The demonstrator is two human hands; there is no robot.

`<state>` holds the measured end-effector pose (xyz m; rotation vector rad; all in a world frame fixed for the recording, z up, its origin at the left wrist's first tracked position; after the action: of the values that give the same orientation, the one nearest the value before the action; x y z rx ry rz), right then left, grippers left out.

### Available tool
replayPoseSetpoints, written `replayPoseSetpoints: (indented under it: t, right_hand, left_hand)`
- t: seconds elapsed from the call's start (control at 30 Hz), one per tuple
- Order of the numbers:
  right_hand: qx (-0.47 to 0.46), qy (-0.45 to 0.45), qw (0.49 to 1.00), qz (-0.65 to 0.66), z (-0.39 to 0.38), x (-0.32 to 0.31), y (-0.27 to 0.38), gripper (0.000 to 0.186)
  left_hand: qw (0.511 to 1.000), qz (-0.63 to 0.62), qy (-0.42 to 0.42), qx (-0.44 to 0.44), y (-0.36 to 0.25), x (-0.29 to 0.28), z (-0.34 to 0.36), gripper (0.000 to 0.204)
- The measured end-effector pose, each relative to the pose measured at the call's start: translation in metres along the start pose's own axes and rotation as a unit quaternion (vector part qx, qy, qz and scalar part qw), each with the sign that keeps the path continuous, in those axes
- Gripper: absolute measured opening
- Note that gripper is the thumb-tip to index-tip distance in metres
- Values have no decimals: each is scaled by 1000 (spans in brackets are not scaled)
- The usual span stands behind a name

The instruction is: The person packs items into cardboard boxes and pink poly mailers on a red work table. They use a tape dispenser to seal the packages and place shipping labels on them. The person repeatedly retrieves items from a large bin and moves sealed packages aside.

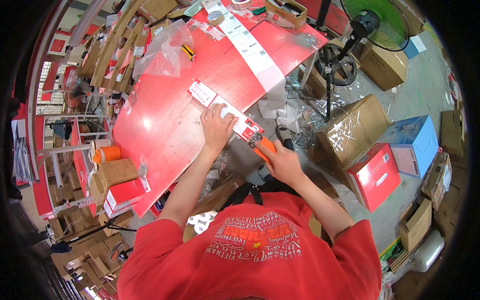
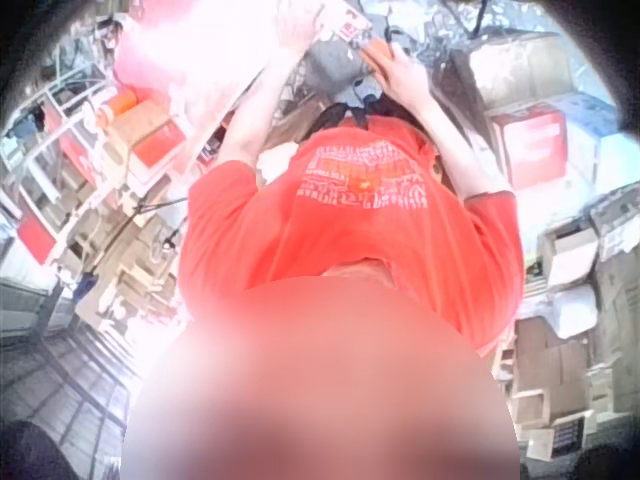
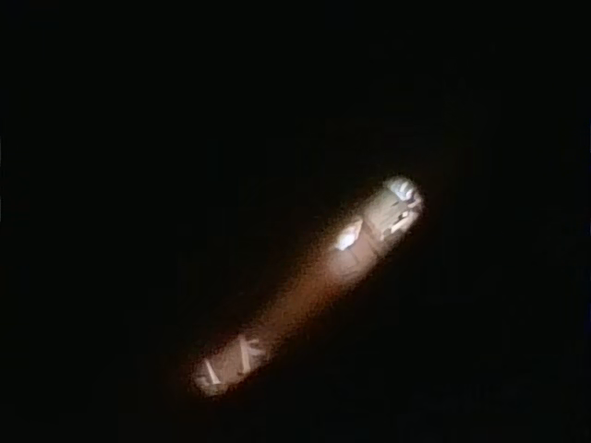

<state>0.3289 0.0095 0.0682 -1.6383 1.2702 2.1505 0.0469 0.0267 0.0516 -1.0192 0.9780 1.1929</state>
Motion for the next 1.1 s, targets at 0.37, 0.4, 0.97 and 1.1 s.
replayPoseSetpoints:
  t: [0.37,0.4,0.97,1.1]
  right_hand:
    - [93,112,989,6,-11,113,-79,79]
    - [65,68,991,94,21,133,-74,75]
    - [-60,-53,959,-273,320,-48,-236,72]
    - [-64,-191,957,-209,337,-27,-234,54]
  left_hand:
    - [984,-91,100,-113,40,43,6,86]
    - [984,-98,96,-111,42,41,6,86]
    - [683,-635,18,-361,-43,46,56,38]
    - [570,-667,-16,-479,-78,90,89,47]
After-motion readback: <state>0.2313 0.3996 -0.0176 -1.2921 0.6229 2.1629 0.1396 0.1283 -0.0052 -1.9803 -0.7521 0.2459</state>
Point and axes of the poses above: each hand's wrist, its own z-axis towards the middle knuckle, its own x-axis out of the palm, y = z × x, the point moved 2 cm from there along z, towards the middle knuckle, and after that the axes turned 1 degree about -z, right-handed, at the moved point
